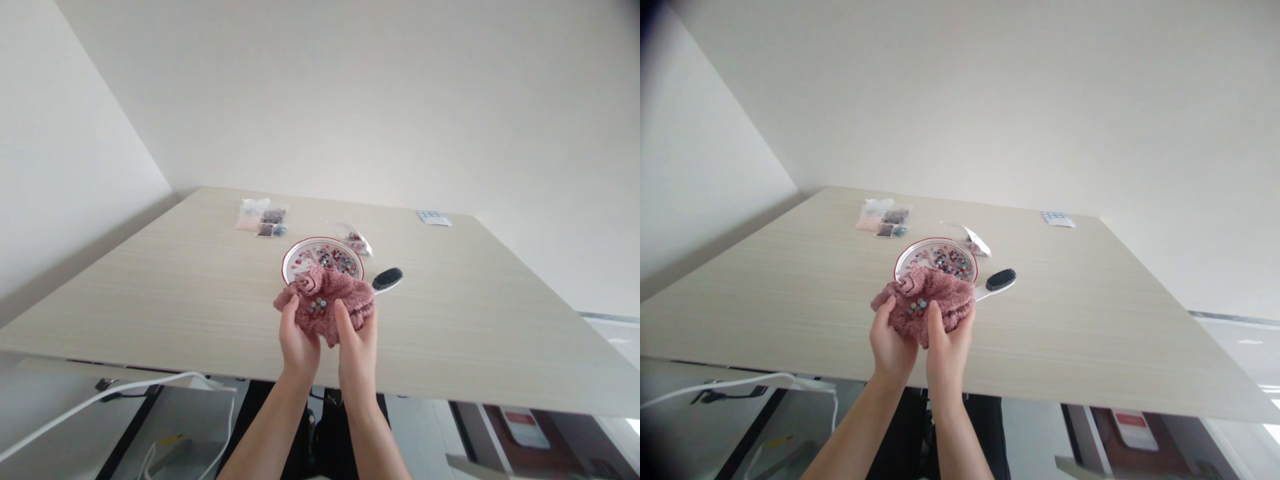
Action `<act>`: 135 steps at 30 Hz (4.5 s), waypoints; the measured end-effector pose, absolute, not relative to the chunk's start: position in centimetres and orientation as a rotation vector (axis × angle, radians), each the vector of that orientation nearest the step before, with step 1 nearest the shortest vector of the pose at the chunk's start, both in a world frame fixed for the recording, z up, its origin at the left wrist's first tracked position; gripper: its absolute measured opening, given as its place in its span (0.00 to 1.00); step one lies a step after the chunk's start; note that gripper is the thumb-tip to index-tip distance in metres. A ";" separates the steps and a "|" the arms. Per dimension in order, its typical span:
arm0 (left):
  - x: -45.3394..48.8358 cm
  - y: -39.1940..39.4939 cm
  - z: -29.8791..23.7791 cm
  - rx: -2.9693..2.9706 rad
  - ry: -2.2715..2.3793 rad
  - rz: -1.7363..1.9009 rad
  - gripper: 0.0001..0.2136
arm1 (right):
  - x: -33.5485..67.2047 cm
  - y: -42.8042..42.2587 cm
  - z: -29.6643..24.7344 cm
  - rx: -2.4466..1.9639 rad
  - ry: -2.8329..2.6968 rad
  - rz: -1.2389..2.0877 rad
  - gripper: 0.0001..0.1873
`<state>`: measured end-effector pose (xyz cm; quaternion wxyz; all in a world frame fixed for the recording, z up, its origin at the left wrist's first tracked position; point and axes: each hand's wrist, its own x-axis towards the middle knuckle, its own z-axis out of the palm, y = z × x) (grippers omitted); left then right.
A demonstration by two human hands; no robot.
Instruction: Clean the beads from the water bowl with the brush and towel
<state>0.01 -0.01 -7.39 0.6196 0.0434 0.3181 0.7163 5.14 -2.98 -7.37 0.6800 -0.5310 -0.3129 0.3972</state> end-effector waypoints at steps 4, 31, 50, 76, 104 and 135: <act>0.5 -1.1 -8.0 0.122 0.752 1.570 0.09 | 4.9 -2.3 -6.5 -1.214 -0.735 0.925 0.19; 0.1 1.6 -6.3 0.234 0.687 1.544 0.10 | 6.2 3.3 -6.6 -1.337 -1.322 0.698 0.06; 0.0 3.2 -6.8 -0.009 0.791 1.536 0.12 | 7.3 2.4 -7.7 -1.096 -1.376 1.064 0.11; 2.2 1.3 -6.5 0.075 0.691 1.487 0.14 | 5.6 0.7 -7.2 -0.924 -0.362 1.179 0.08; 0.6 -0.5 -4.4 0.313 0.841 1.372 0.13 | 5.0 -1.0 -6.5 -1.097 -0.496 1.082 0.10; 2.3 0.7 -5.9 0.319 0.763 1.489 0.14 | 4.9 2.9 -6.0 -1.250 -0.540 0.738 0.16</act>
